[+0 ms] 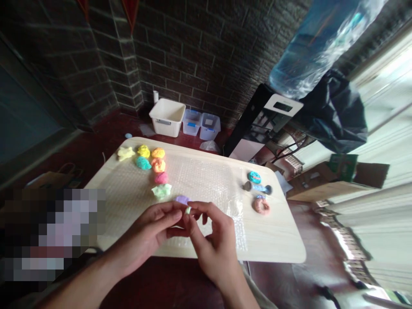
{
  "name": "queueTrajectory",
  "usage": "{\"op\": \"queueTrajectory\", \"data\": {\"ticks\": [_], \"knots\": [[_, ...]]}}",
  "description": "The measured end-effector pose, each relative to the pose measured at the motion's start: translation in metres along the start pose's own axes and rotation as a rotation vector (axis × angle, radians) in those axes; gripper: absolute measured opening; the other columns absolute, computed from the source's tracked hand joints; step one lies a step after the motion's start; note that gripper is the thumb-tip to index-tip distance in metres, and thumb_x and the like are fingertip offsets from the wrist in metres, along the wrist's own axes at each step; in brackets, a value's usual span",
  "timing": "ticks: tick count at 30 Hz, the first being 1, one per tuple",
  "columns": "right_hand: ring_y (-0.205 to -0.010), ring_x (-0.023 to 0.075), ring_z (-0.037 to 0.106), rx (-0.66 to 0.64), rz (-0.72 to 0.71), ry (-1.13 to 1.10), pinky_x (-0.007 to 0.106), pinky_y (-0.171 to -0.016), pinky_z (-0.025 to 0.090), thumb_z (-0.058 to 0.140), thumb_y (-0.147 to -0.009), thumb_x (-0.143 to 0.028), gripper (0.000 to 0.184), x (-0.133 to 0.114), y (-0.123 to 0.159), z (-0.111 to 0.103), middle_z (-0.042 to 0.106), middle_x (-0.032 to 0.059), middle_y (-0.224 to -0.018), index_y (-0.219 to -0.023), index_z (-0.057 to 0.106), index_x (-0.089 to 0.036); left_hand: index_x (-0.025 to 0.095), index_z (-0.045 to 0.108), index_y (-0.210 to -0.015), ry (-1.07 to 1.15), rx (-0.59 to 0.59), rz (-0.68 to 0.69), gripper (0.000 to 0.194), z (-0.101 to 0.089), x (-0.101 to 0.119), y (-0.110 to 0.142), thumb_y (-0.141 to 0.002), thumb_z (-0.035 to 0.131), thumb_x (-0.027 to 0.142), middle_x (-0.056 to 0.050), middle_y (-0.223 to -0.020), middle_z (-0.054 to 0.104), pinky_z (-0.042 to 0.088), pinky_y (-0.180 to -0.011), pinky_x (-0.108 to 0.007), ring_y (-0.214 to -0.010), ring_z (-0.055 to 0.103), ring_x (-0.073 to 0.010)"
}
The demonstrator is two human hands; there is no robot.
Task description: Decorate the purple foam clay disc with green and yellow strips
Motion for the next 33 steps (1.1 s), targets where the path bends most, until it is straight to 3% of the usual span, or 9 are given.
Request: {"op": "queueTrajectory", "data": {"ticks": [7,14,19,23,28,33], "knots": [[-0.089,0.0222,0.063,-0.005,-0.052,0.006,0.036,-0.073,0.050,0.071,-0.100,-0.026,0.018,-0.005,-0.003,-0.006,0.070,0.0061,-0.097,-0.116,0.080,-0.030,0.015,0.083,-0.097,-0.079,-0.033,-0.018,0.025,0.002,-0.002,-0.001,-0.083,0.089,0.035,-0.007,-0.088,0.076,0.058,-0.076,-0.029,-0.080,0.070,-0.0167],[-0.086,0.0210,0.065,-0.111,-0.028,-0.017,0.036,-0.072,0.051,0.071,-0.100,-0.023,0.017,-0.007,-0.006,-0.016,0.070,0.0064,-0.093,-0.111,0.083,-0.029,0.014,0.082,-0.085,-0.366,-0.032,0.144,0.025,0.005,0.011,-0.003,-0.094,0.074,0.036,-0.003,-0.069,0.064,0.049,-0.066,-0.026,-0.070,0.059,-0.0148],[-0.082,0.0208,0.065,-0.091,-0.033,-0.003,0.035,-0.068,0.051,0.074,-0.098,-0.024,0.011,-0.003,-0.005,-0.021,0.070,0.0069,-0.090,-0.103,0.083,-0.025,0.016,0.079,-0.105,-0.428,0.005,0.206,0.025,0.004,0.014,-0.001,-0.090,0.080,0.036,-0.003,-0.081,0.069,0.053,-0.069,-0.026,-0.075,0.063,-0.0151],[-0.081,0.0203,0.067,-0.081,0.019,-0.067,0.033,-0.067,0.053,0.077,-0.096,-0.027,0.011,-0.001,-0.005,-0.021,0.073,0.0071,-0.089,-0.103,0.085,-0.026,0.016,0.077,-0.097,-0.418,0.035,0.233,0.019,0.003,0.014,0.000,-0.089,0.082,0.033,-0.005,-0.086,0.073,0.059,-0.072,-0.028,-0.077,0.069,-0.0167],[-0.063,0.0146,0.065,-0.121,0.195,-0.238,0.026,-0.056,0.051,0.084,-0.089,-0.030,0.009,0.006,-0.004,-0.015,0.077,0.0052,-0.076,-0.093,0.086,-0.022,0.017,0.080,-0.097,-0.454,0.023,0.272,0.014,0.004,0.017,0.004,-0.092,0.080,0.031,-0.005,-0.086,0.076,0.060,-0.074,-0.025,-0.080,0.072,-0.0166],[-0.060,0.0125,0.064,-0.083,0.161,-0.231,0.022,-0.055,0.050,0.085,-0.088,-0.026,0.005,0.002,-0.005,-0.016,0.077,0.0040,-0.072,-0.086,0.085,-0.021,0.018,0.081,-0.098,-0.497,0.004,0.312,0.012,0.009,0.021,0.006,-0.095,0.077,0.028,-0.004,-0.085,0.076,0.059,-0.075,-0.024,-0.080,0.072,-0.0159]]}}
Point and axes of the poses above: each hand's wrist, its own y-axis away from the middle knuckle, its own z-axis out of the palm, x = y × z, the point moved 7 cm from there along -y, towards the middle knuckle
